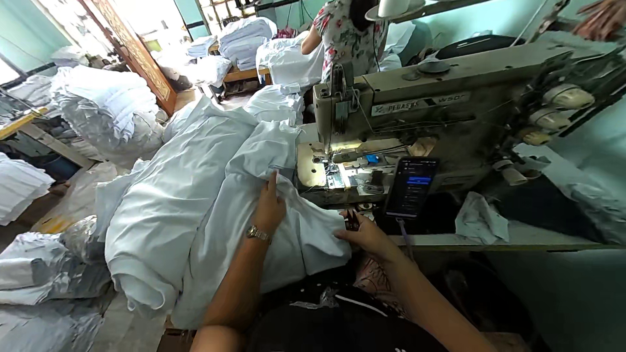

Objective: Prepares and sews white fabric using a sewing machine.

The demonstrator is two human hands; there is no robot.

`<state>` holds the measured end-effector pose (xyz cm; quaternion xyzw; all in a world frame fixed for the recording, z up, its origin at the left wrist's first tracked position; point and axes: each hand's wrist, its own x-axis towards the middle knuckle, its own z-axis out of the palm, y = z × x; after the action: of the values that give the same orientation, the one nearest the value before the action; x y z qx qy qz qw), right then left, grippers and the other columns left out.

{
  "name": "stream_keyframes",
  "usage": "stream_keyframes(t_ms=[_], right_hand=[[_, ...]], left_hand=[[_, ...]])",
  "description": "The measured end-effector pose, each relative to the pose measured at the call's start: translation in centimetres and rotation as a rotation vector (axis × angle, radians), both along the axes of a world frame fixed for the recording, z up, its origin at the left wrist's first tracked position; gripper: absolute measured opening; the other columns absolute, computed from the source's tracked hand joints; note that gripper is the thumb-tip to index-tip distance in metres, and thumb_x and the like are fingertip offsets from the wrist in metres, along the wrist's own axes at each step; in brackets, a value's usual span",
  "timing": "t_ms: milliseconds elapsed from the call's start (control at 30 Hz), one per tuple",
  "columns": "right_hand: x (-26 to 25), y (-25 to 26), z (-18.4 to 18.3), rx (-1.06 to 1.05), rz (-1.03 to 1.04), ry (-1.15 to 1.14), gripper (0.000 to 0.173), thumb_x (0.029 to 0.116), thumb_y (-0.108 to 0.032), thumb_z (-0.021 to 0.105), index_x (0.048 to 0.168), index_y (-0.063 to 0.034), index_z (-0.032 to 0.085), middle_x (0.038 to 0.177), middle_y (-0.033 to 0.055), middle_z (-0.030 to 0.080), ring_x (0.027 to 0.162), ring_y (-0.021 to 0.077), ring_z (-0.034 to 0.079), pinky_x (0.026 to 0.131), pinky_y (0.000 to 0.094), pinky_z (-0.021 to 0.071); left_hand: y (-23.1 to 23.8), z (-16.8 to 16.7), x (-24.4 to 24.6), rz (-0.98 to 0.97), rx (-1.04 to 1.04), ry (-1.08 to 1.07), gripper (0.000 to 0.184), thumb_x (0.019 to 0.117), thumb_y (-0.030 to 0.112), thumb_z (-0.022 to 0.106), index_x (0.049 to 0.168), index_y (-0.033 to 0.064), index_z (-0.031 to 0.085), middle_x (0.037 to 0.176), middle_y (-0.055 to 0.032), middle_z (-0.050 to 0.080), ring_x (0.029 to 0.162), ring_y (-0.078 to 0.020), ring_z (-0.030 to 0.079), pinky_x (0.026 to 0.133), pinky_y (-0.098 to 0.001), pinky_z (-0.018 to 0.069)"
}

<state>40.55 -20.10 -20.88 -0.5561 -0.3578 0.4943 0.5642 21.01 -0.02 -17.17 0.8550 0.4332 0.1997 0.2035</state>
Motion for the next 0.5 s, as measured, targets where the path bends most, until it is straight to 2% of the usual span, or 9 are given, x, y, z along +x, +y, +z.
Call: stream_keyframes(t_ms=[67, 133, 167, 200, 233, 300, 333, 433, 500], right_hand=[[-0.4, -0.6, 0.6, 0.037, 0.022, 0.025, 0.047, 0.0789, -0.007, 0.083, 0.12, -0.0056, 0.06, 0.081, -0.0009, 0.068, 0.058, 0.006, 0.059, 0.051, 0.023, 0.0496], [-1.6, -0.4, 1.9, 0.105, 0.01, 0.09, 0.048, 0.0779, -0.004, 0.084, 0.12, -0.0051, 0.061, 0.089, 0.0002, 0.072, 0.065, 0.0054, 0.063, 0.056, 0.0223, 0.0541], [-2.5, -0.1, 2.6, 0.141, 0.014, 0.118, 0.05, 0.0777, -0.002, 0.084, 0.122, -0.0024, 0.061, 0.097, 0.003, 0.074, 0.079, 0.0087, 0.07, 0.07, 0.0265, 0.0607], [-3.6, 0.5, 3.1, 0.17, 0.019, 0.125, 0.053, 0.077, -0.001, 0.084, 0.124, 0.0007, 0.06, 0.103, 0.0054, 0.073, 0.09, 0.0116, 0.072, 0.082, 0.0301, 0.0624], [-4.7, 1.1, 3.5, 0.177, 0.028, 0.1, 0.053, 0.0767, -0.004, 0.085, 0.123, 0.0007, 0.06, 0.102, 0.004, 0.072, 0.091, 0.0103, 0.07, 0.084, 0.029, 0.0612], [-6.3, 1.7, 4.0, 0.182, 0.035, 0.091, 0.046, 0.0772, -0.009, 0.087, 0.115, -0.0015, 0.062, 0.092, 0.0013, 0.069, 0.081, 0.008, 0.067, 0.075, 0.026, 0.0585], [-6.4, 1.6, 4.4, 0.201, 0.039, 0.113, 0.045, 0.0778, -0.006, 0.086, 0.115, -0.0011, 0.062, 0.092, 0.0026, 0.071, 0.082, 0.0098, 0.069, 0.076, 0.0277, 0.0609], [-5.1, 0.5, 5.4, 0.281, 0.069, 0.015, 0.051, 0.0774, -0.009, 0.085, 0.121, -0.0045, 0.059, 0.086, -0.0031, 0.068, 0.073, 0.0058, 0.066, 0.068, 0.0243, 0.0586], [-5.7, -0.2, 5.3, 0.315, 0.133, -0.127, 0.049, 0.0808, -0.013, 0.083, 0.123, -0.0048, 0.06, 0.08, -0.0053, 0.063, 0.065, 0.0021, 0.058, 0.06, 0.02, 0.0526]], left_hand=[[-3.0, -0.1, -2.4, -0.083, -0.001, -0.156, 0.062, 0.0979, 0.014, 0.06, 0.155, 0.0046, 0.039, 0.147, -0.0239, 0.052, 0.127, -0.0345, 0.06, 0.104, -0.0495, 0.0526], [-7.5, -0.6, -3.5, -0.21, -0.054, -0.376, 0.035, 0.0987, 0.022, 0.065, 0.123, -0.0027, 0.062, 0.11, -0.0136, 0.07, 0.094, -0.0189, 0.07, 0.081, -0.0356, 0.06], [-9.8, -0.8, -3.4, -0.298, -0.188, -0.473, 0.028, 0.0975, 0.021, 0.068, 0.111, -0.0036, 0.066, 0.095, -0.0087, 0.071, 0.081, -0.0129, 0.069, 0.073, -0.031, 0.0604], [-11.8, -0.9, -3.1, -0.369, -0.351, -0.516, 0.028, 0.0951, 0.02, 0.071, 0.108, -0.0041, 0.066, 0.089, -0.0061, 0.072, 0.076, -0.0103, 0.07, 0.072, -0.0297, 0.0612], [-13.1, -0.8, -2.7, -0.394, -0.496, -0.54, 0.029, 0.092, 0.017, 0.075, 0.11, -0.004, 0.067, 0.087, -0.0047, 0.074, 0.074, -0.0095, 0.071, 0.072, -0.0295, 0.062], [-13.6, 0.0, -2.8, -0.321, -0.7, -0.631, 0.021, 0.0899, 0.006, 0.075, 0.108, -0.0034, 0.069, 0.083, -0.004, 0.074, 0.07, -0.0109, 0.071, 0.068, -0.0303, 0.0627], [-13.1, 0.9, -3.5, -0.295, -0.748, -0.666, 0.016, 0.0914, 0.004, 0.072, 0.106, -0.0028, 0.069, 0.084, -0.0041, 0.074, 0.072, -0.0119, 0.071, 0.069, -0.0317, 0.0629], [-10.9, 2.3, -5.5, -0.274, -0.635, -0.709, 0.024, 0.0885, -0.003, 0.062, 0.112, 0.0001, 0.056, 0.096, -0.0047, 0.07, 0.08, -0.0127, 0.069, 0.069, -0.0319, 0.0604], [-9.9, 2.2, -5.9, -0.266, -0.502, -0.566, 0.034, 0.088, 0.0, 0.064, 0.12, -0.0037, 0.054, 0.107, -0.0093, 0.069, 0.089, -0.0145, 0.07, 0.077, -0.0325, 0.0611]])
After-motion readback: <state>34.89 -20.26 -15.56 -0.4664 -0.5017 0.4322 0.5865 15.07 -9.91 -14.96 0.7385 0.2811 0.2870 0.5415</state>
